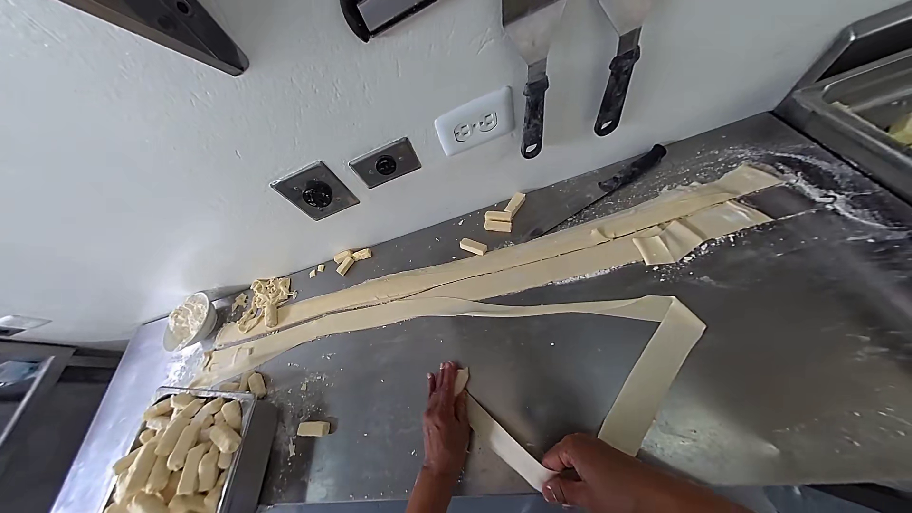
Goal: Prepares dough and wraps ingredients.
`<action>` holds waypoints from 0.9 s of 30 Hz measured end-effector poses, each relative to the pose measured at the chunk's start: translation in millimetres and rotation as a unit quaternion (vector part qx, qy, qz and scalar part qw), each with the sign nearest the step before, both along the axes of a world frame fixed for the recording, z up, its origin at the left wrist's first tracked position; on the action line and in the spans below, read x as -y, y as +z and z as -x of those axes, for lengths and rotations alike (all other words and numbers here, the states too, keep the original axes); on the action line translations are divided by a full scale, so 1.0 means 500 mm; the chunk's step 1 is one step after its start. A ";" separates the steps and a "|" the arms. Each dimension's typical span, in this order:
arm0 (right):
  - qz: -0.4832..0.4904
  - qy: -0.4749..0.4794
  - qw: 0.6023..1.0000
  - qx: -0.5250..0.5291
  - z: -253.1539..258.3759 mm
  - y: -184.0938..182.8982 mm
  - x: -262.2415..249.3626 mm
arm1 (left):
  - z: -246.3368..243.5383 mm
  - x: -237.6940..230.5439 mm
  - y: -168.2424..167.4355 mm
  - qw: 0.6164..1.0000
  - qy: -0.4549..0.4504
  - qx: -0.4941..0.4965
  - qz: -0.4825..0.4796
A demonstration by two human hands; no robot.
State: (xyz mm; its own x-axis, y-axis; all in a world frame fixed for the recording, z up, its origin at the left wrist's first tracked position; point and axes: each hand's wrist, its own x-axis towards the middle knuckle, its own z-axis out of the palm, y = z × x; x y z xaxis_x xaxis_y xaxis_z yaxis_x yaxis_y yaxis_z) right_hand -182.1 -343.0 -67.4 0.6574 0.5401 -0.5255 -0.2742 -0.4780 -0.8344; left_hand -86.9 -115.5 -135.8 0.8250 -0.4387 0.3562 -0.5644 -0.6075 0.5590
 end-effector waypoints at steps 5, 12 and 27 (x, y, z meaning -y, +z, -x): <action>0.010 -0.013 1.000 -0.017 -0.003 -0.001 -0.002 | 0.009 -0.014 -0.006 0.998 -0.037 -0.037 0.017; -0.029 -0.090 0.993 -0.075 0.001 -0.020 -0.011 | 0.017 0.022 -0.002 1.000 -0.017 -0.021 0.012; -0.019 -0.210 0.974 -0.079 -0.019 -0.030 0.030 | 0.029 0.015 -0.005 0.995 -0.080 -0.041 0.030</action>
